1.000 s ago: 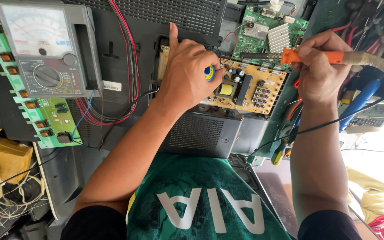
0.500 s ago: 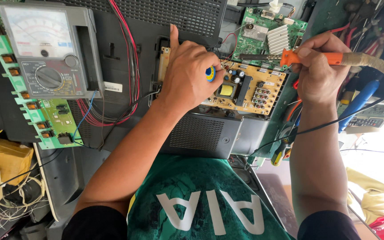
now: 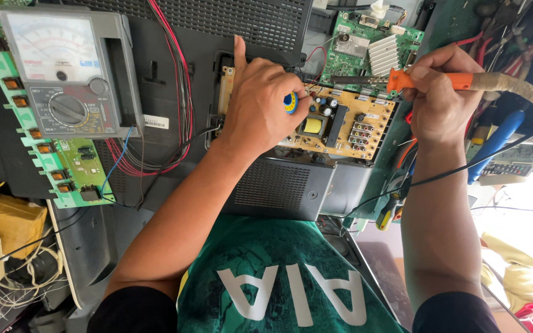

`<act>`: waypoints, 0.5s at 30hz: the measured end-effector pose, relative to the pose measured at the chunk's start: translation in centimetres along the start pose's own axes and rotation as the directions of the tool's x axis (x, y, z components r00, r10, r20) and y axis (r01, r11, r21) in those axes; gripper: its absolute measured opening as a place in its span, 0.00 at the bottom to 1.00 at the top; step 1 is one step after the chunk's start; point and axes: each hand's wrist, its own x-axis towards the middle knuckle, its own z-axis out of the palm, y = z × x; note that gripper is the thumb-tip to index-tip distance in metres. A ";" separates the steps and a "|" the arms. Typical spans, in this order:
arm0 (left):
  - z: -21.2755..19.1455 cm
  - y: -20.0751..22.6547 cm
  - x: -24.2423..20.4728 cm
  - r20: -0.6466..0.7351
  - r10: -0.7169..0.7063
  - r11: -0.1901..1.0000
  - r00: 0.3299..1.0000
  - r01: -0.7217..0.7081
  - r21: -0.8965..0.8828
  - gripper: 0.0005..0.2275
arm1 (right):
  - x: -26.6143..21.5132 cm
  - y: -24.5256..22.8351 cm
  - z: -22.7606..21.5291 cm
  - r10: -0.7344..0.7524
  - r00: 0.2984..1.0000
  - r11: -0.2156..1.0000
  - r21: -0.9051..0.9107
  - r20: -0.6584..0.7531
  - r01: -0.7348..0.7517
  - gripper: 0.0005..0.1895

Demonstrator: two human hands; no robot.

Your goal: The person works on a disassembled television, handling a green circuit board and a power supply unit. They use a multimeter to test components on the power supply board and then use a soldering iron to work on the circuit board.

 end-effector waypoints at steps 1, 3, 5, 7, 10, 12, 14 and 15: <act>0.0 0.0 0.0 -0.001 0.001 1.000 1.000 -0.001 0.001 0.11 | 0.0 0.0 0.0 -0.001 1.000 1.000 0.001 0.000 0.001 0.04; 0.0 -0.1 0.0 0.003 -0.009 1.000 1.000 0.009 -0.019 0.12 | -0.1 -0.1 0.1 0.001 1.000 1.000 0.003 -0.011 -0.001 0.04; 0.0 -0.1 0.0 0.009 -0.010 1.000 1.000 0.010 -0.010 0.12 | 0.0 0.2 0.0 -0.002 1.000 1.000 0.014 -0.015 0.002 0.04; 0.0 -0.1 0.0 0.014 -0.011 1.000 1.000 0.011 0.000 0.12 | 0.1 0.4 0.0 -0.006 1.000 1.000 0.026 -0.019 0.007 0.04; 0.0 -0.1 0.0 0.016 -0.002 1.000 1.000 0.002 -0.005 0.11 | 0.1 0.3 0.1 -0.004 1.000 1.000 0.021 -0.022 0.004 0.04; 0.0 -0.1 0.0 0.013 -0.008 1.000 1.000 0.008 0.005 0.11 | 0.0 -0.1 0.2 0.000 0.999 1.000 0.016 -0.037 0.001 0.04; 0.0 -0.2 -0.1 0.014 -0.002 1.000 1.000 0.002 0.002 0.10 | -0.1 -0.2 0.2 -0.022 0.997 1.000 0.019 -0.073 0.024 0.04; 0.0 -0.3 0.0 0.013 0.004 1.000 1.000 -0.004 0.002 0.09 | -0.1 -0.2 0.2 -0.045 0.993 0.999 0.024 -0.107 0.048 0.04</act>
